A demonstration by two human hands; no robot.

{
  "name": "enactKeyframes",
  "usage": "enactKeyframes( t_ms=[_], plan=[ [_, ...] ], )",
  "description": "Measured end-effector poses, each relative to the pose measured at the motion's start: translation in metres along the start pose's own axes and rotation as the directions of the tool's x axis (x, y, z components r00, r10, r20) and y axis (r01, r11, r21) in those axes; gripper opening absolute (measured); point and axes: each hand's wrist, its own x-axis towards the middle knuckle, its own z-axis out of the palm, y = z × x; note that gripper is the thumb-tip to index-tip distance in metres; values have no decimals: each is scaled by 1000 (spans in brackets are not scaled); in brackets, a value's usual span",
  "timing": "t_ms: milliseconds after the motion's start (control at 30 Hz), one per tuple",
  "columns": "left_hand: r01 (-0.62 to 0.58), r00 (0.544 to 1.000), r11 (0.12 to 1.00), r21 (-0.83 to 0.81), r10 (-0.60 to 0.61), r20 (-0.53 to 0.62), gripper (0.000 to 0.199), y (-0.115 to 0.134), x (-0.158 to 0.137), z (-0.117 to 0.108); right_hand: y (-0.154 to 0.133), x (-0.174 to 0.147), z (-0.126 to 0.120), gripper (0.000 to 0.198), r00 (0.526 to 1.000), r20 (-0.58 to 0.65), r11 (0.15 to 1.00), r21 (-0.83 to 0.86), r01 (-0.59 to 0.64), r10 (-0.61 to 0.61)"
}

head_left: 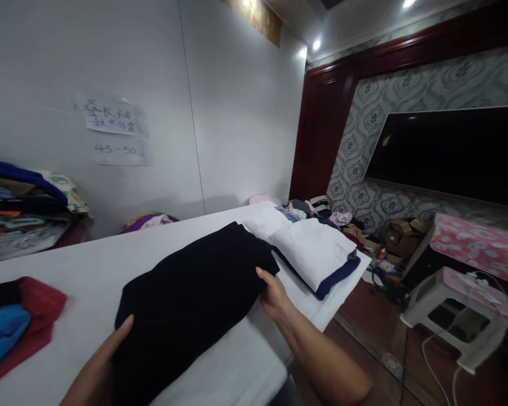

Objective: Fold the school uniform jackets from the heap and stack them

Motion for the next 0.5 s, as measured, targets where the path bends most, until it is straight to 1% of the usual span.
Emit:
enactKeyframes(
  t_ms=[67, 100, 233, 367, 433, 500],
  plan=[
    [66, 997, 992, -109, -63, 33, 61, 12, -3, 19, -15, 8, 0, 44, 999, 11, 999, 7, 37, -37],
    [71, 997, 987, -144, -64, 51, 58, 18, -4, 28, -23, 13, -1, 43, 998, 15, 999, 5, 54, -54],
    [-20, 989, 984, -176, 45, 144, 51, 35, 8, 63, -60, 36, -5, 41, 996, -1, 996, -5, 90, -90],
    [-117, 949, 978, -171, 161, 271, 48, 51, 34, 103, -98, 70, -13, 33, 994, -29, 994, 4, 105, -105],
    [-162, 933, 972, -171, 207, 294, 45, 60, 50, 127, -118, 90, -19, 28, 993, -38, 994, -4, 113, -113],
    [-200, 923, 962, -184, 248, 293, 41, 70, 68, 155, -139, 112, -24, 25, 990, -53, 992, -22, 126, -127]
  ],
)
